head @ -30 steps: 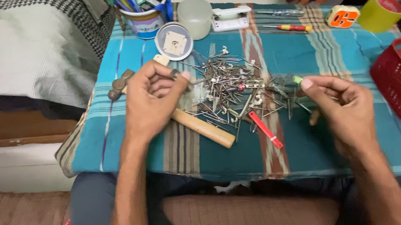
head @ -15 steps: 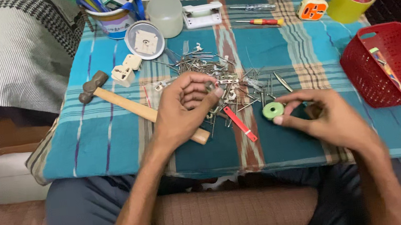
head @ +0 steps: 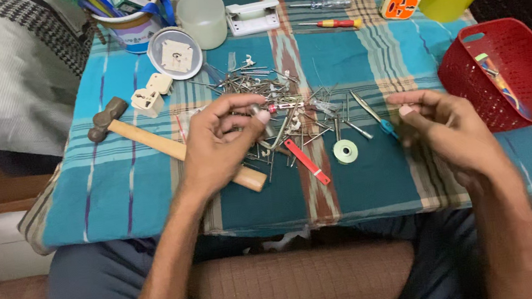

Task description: The person sits at a table and assembles small metal hardware components. They pick up nails and plastic anchors, insert nails into anchors, and use a hammer to tap them together. They also handle a roll of tape and a small cylindrical object, placing items into a red basket.

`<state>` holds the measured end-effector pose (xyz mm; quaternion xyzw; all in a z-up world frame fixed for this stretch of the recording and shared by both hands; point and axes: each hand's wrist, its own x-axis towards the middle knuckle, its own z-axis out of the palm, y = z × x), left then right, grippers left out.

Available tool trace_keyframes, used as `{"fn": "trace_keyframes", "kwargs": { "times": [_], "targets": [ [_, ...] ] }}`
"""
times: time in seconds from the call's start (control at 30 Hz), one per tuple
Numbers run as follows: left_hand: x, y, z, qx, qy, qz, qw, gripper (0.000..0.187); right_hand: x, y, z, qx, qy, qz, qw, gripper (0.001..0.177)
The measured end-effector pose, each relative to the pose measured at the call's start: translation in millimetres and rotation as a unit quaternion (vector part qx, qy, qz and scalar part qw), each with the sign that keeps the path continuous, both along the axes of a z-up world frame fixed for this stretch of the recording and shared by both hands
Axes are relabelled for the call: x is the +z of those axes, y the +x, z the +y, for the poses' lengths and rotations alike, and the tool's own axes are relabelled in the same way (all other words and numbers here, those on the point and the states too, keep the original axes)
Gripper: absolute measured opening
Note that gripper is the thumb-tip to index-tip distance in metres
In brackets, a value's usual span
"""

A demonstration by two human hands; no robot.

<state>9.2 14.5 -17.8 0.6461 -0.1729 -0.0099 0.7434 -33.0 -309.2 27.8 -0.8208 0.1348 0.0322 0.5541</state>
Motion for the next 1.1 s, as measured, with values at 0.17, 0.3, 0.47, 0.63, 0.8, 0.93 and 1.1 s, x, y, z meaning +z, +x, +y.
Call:
{"fn": "trace_keyframes", "kwargs": {
  "times": [0.17,0.3,0.47,0.63,0.8,0.93,1.1],
  "targets": [
    [-2.3,0.9,1.7,0.0,-0.048,0.013,0.999,0.029,3.2,0.4,-0.5,-0.038,0.128,0.046,0.99,0.031],
    [-2.8,2.7,2.1,0.001,-0.026,0.017,1.0,0.025,6.4,-0.8,7.7,0.042,0.113,0.04,0.992,0.031],
    [-2.5,2.6,1.7,-0.006,-0.031,0.034,0.999,0.025,-1.1,-7.1,34.4,0.126,-0.235,0.032,0.963,0.051],
    [-2.5,3.4,4.8,-0.001,-0.077,0.022,0.997,0.037,-3.1,-8.3,51.5,0.151,-0.322,0.009,0.935,0.055],
    [-4.2,4.1,6.0,0.013,-0.092,0.044,0.995,0.032,2.0,-7.5,55.6,0.112,-0.273,0.027,0.955,0.048],
    [2.0,13.6,22.2,0.062,-0.25,0.107,0.96,0.024,7.5,-10.3,57.8,0.143,-0.268,0.025,0.952,0.048],
    [8.2,18.1,70.2,0.123,-0.312,0.076,0.939,0.019,4.1,-9.8,54.2,0.162,-0.282,0.022,0.946,0.058]
  ]
}}
